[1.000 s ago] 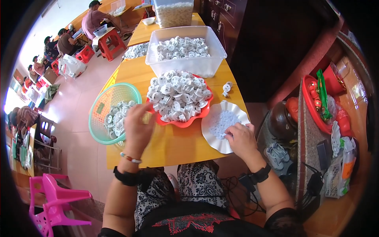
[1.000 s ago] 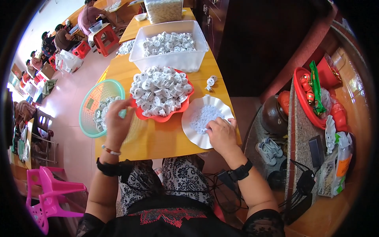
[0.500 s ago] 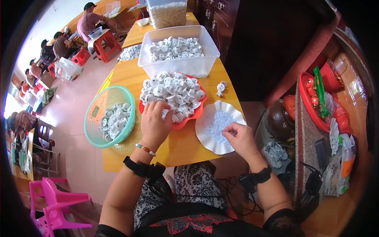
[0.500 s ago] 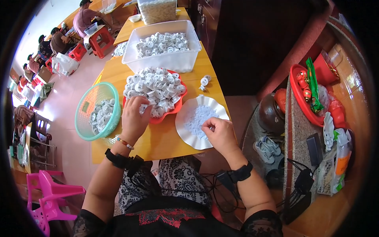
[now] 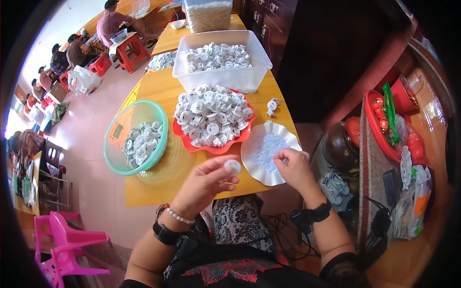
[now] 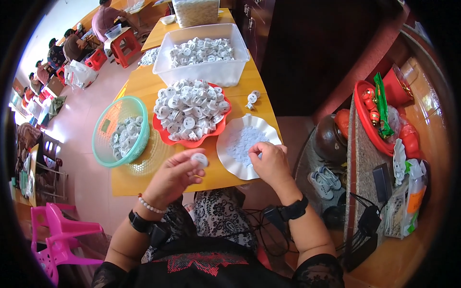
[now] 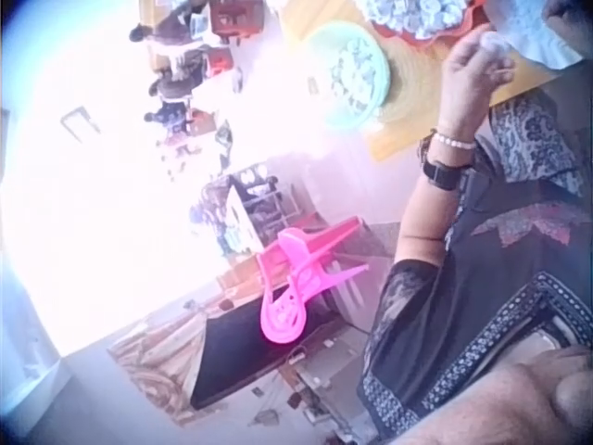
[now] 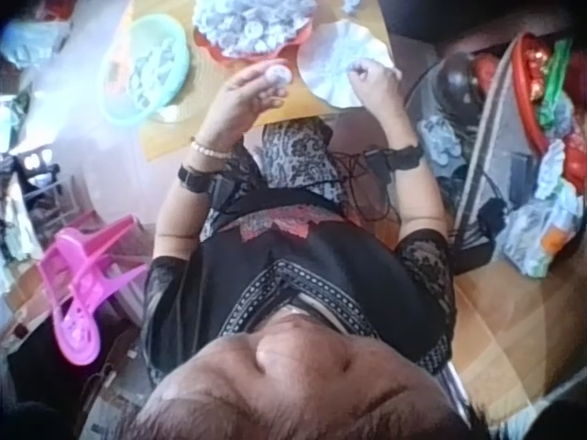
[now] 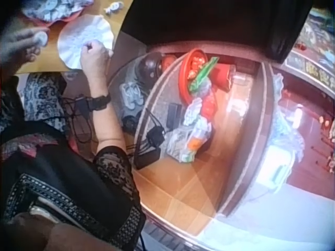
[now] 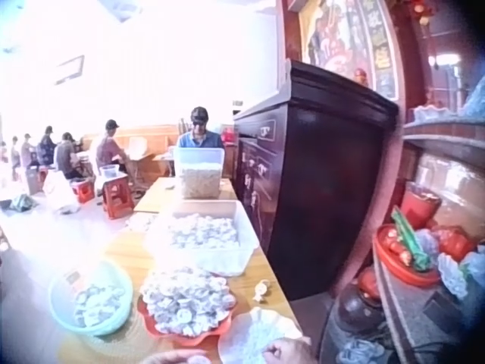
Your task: Manually sorting and assembling small plastic shoe accessories or buttons on a workbench.
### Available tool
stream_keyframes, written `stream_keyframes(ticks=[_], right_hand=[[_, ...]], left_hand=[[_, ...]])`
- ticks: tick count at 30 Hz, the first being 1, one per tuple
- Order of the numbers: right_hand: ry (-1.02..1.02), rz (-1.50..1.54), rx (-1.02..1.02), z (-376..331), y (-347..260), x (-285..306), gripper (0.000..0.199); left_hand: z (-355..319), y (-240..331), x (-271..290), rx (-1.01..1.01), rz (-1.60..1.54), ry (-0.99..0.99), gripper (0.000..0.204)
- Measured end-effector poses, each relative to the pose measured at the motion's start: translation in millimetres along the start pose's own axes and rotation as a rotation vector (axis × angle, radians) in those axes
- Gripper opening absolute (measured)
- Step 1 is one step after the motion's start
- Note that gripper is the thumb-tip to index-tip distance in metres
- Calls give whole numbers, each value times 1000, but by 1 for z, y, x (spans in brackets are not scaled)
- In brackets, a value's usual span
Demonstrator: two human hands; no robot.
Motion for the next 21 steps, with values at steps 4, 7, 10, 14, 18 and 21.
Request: stream_keyframes(ticks=[4, 7, 10, 14, 18, 21], right_hand=[[-4, 4, 22, 0, -3, 0, 11], [-64, 70, -33, 0, -8, 1, 14], [-33, 199, -46, -1, -2, 2, 17], [-49, 240, -129, -1, -4, 5, 16], [-21, 208, -63, -1, -4, 6, 15], [-5, 174, -11, -1, -2, 6, 14]], left_hand=[[-2, -27, -17, 160, -191, -118, 41], [-4, -37, -19, 196, -281, -180, 43], [-4, -39, -24, 205, -231, -175, 42], [-4, -42, -24, 223, -256, -181, 41], [-2, -47, -23, 224, -262, -193, 41], [0, -47, -26, 229, -250, -204, 42]])
Point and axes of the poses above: each hand's wrist, its own z-axis towards the middle knuckle, its own x-axis out of the back of the hand, y = z × x, the point moved 8 cm from there along z, towards the middle knuckle
